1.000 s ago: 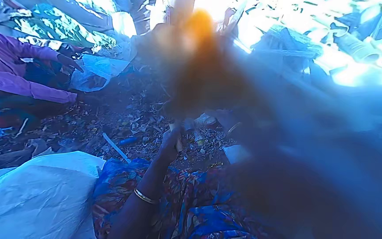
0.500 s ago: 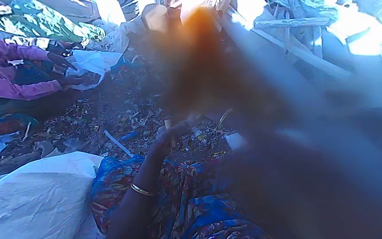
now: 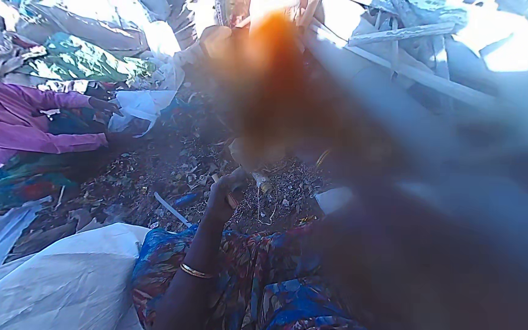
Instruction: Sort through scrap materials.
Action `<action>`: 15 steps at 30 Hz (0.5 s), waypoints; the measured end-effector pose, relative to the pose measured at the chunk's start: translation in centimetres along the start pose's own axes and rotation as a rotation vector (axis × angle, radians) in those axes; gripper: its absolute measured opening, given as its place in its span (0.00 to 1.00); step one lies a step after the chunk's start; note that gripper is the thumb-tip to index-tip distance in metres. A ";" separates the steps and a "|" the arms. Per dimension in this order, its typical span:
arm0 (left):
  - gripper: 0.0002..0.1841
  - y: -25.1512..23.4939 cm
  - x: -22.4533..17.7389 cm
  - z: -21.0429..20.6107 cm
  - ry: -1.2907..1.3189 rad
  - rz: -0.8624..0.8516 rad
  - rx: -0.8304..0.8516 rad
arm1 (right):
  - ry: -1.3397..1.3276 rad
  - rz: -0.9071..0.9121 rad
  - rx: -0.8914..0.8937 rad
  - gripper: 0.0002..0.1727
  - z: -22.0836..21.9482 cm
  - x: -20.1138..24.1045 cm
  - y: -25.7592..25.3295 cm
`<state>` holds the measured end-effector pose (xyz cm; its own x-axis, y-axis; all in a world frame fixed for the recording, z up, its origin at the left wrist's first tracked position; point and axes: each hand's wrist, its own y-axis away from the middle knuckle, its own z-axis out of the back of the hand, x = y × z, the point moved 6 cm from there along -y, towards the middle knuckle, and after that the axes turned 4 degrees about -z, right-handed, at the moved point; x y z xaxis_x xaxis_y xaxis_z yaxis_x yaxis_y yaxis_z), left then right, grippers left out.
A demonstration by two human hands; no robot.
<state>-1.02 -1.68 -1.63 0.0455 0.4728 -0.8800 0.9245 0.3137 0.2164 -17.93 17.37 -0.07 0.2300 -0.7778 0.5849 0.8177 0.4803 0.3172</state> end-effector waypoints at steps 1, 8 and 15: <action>0.09 0.0 0.1 -0.1 -0.012 -0.006 0.025 | -0.016 -0.010 -0.009 0.44 -0.1 0.0 -0.1; 0.07 0.5 0.2 -0.5 -0.144 -0.040 0.076 | -0.025 0.100 0.052 0.51 -1.0 0.8 -0.4; 0.08 0.4 -0.5 -0.6 -0.133 -0.139 0.125 | -0.410 0.005 0.096 0.44 -1.0 0.3 -0.5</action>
<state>-0.87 -1.28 -0.88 -0.0436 0.3166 -0.9476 0.9646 0.2602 0.0426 -17.75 16.44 -0.84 -0.0107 -0.5587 0.8293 0.7599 0.5346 0.3700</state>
